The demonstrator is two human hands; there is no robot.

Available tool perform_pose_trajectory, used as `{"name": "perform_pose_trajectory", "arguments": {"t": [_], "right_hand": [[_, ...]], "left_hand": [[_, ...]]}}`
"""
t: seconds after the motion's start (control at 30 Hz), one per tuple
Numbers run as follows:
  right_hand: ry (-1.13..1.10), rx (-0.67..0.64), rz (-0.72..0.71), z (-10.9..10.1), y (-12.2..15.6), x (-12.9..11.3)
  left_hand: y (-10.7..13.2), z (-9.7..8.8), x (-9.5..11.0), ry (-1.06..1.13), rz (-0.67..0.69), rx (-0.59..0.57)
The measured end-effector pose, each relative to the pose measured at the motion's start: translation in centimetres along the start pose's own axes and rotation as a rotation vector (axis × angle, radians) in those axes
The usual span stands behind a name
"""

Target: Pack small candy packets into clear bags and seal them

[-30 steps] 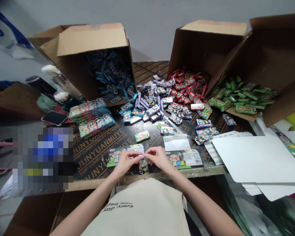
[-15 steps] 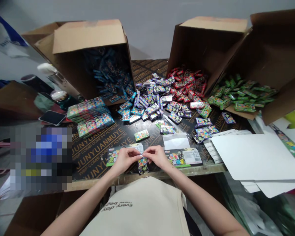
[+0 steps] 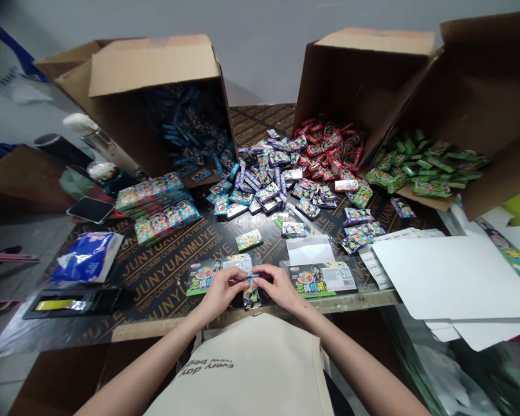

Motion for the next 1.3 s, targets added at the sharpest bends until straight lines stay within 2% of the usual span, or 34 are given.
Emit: {"name": "perform_pose_trajectory", "arguments": {"t": [0.07,0.2,0.23,0.3,0.37,0.4,0.47,0.53,0.6,0.7,0.77,0.87,1.03,1.1,1.23,1.3], "right_hand": [[-0.098,-0.002,0.050,0.1,-0.8,-0.1],[-0.247,0.250,0.009,0.2,-1.9,-1.0],[-0.258,0.275,0.010,0.2,-1.9,-1.2],[-0.195,0.225,0.004,0.2,-1.5,-1.6],[-0.046,0.142,-0.059,-0.1,-0.9,-2.3],[0.030,0.105,-0.104,-0.4,-0.7,-2.7],[0.130,-0.003,-0.177,-0.8,-0.5,-3.8],[0.165,-0.176,-0.207,-0.8,-0.6,-4.8],[0.175,-0.352,-0.207,-0.4,-0.9,-5.4],[0.181,-0.458,-0.204,0.3,-1.2,-5.6],[0.181,-0.464,-0.213,0.5,-1.2,-5.7],[0.150,-0.472,-0.223,0.5,-1.0,-6.2],[0.018,-0.445,-0.168,0.2,-0.7,-6.9],[-0.010,-0.479,-0.144,0.2,-0.8,-6.8],[0.018,-0.590,-0.117,0.8,-1.1,-6.2],[0.036,-0.613,-0.125,0.9,-1.1,-6.2]], "left_hand": [[-0.4,0.0,0.1,0.130,-0.052,0.029],[-1.4,-0.4,0.8,0.431,-0.180,0.150],[-1.7,-0.7,0.8,0.509,-0.213,0.159],[-2.1,-1.5,0.8,0.638,-0.275,0.193],[-2.4,-2.7,0.5,0.687,-0.320,0.197],[-2.5,-3.1,0.5,0.678,-0.328,0.140],[-2.5,-3.5,0.7,0.624,-0.293,-0.079],[-2.4,-3.3,1.3,0.570,-0.220,-0.312],[-2.4,-2.8,2.0,0.551,-0.164,-0.438],[-2.7,-2.0,3.0,0.581,-0.113,-0.462],[-2.9,-1.8,3.3,0.614,-0.098,-0.455],[-3.0,-1.8,3.1,0.679,-0.127,-0.504],[-2.8,-2.8,2.0,0.862,-0.137,-0.543],[-2.7,-2.9,1.8,0.834,-0.141,-0.623],[-2.4,-2.0,1.9,0.776,-0.096,-0.855],[-2.6,-1.7,1.9,0.758,-0.059,-0.849]]}}
Point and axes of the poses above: each hand's wrist, its own y-axis away from the middle knuckle, its own z-axis out of the palm, x = y × z, the point moved 2 cm from there along -y, towards the middle knuckle, and after that the axes turned 14 degrees about -y, right-handed, at the moved point
